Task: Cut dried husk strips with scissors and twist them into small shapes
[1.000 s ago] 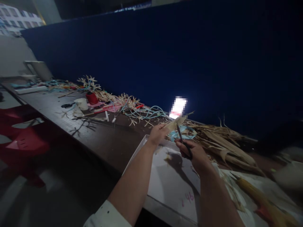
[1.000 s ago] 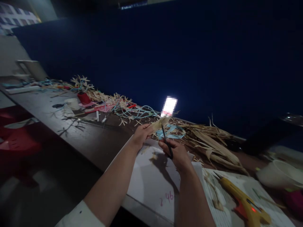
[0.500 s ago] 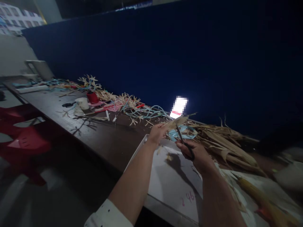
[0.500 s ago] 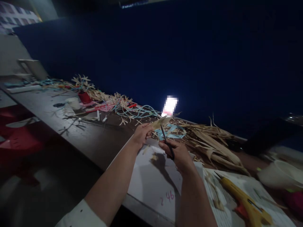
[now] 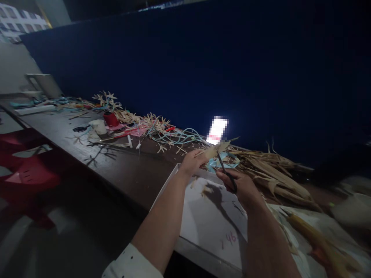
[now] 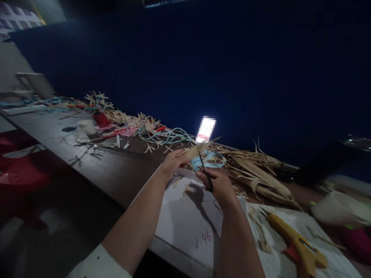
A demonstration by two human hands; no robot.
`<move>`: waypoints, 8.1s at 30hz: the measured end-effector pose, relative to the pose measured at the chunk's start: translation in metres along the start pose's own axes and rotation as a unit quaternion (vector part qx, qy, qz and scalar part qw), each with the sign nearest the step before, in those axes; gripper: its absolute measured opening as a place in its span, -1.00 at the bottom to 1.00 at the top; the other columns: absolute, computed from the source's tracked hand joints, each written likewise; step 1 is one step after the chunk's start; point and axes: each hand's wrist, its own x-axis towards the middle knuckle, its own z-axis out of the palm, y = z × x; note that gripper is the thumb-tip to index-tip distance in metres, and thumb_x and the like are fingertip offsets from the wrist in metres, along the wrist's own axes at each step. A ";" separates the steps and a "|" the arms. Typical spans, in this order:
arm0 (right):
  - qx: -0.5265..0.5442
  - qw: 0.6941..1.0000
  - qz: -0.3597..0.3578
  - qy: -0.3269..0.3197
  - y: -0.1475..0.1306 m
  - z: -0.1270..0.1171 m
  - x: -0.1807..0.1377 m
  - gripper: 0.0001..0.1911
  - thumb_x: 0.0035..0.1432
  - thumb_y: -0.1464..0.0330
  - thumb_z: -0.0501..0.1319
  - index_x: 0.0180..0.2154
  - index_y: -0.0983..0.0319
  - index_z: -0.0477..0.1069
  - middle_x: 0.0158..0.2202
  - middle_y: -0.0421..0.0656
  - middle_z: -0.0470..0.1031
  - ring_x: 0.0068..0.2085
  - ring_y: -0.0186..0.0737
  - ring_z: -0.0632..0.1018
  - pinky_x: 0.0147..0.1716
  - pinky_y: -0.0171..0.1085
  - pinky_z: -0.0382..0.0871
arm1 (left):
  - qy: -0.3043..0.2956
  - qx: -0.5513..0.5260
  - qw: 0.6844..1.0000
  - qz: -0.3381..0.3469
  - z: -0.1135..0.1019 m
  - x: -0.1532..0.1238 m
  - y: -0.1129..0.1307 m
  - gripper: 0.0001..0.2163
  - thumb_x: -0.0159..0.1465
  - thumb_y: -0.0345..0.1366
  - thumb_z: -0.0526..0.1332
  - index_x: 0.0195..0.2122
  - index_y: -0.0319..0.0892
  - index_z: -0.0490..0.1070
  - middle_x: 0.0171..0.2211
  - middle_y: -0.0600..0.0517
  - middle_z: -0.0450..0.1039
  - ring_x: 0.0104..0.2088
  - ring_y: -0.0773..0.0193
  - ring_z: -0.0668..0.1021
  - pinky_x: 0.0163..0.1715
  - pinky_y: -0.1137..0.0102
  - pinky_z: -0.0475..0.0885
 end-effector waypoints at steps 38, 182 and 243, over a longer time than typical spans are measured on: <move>-0.006 0.999 0.030 -0.045 -0.016 0.020 -0.005 -0.50 -0.15 0.07 0.32 -0.21 0.27 0.51 -0.61 -0.27 0.29 -0.52 -0.33 0.29 -0.52 -0.35 0.11 | 0.014 -0.139 0.989 -0.046 0.001 -0.001 0.008 -0.91 0.06 -0.46 0.26 -0.43 -0.32 0.35 -0.55 0.06 0.38 -0.56 0.46 0.43 -0.52 0.52 0.39; 0.000 0.999 -0.024 0.044 -0.003 0.031 0.000 -0.60 -0.17 0.05 0.33 -0.46 0.27 0.48 -0.58 -0.23 0.28 -0.54 -0.35 0.28 -0.59 -0.38 0.25 | 0.000 -0.148 0.986 -0.072 0.007 -0.002 0.003 -0.82 0.00 -0.34 0.32 -0.45 -0.27 0.35 -0.63 0.11 0.35 -0.62 0.46 0.41 -0.54 0.52 0.32; 0.138 0.989 0.032 -0.038 -0.010 0.042 -0.004 -0.53 -0.18 0.12 0.37 -0.22 0.24 0.50 -0.52 -0.22 0.41 -0.49 -0.33 0.40 -0.51 -0.36 0.23 | 0.101 -0.199 0.974 0.047 0.006 0.009 -0.002 -0.69 -0.10 -0.22 0.36 -0.35 -0.27 0.42 -0.50 0.08 0.43 -0.55 0.45 0.43 -0.51 0.49 0.36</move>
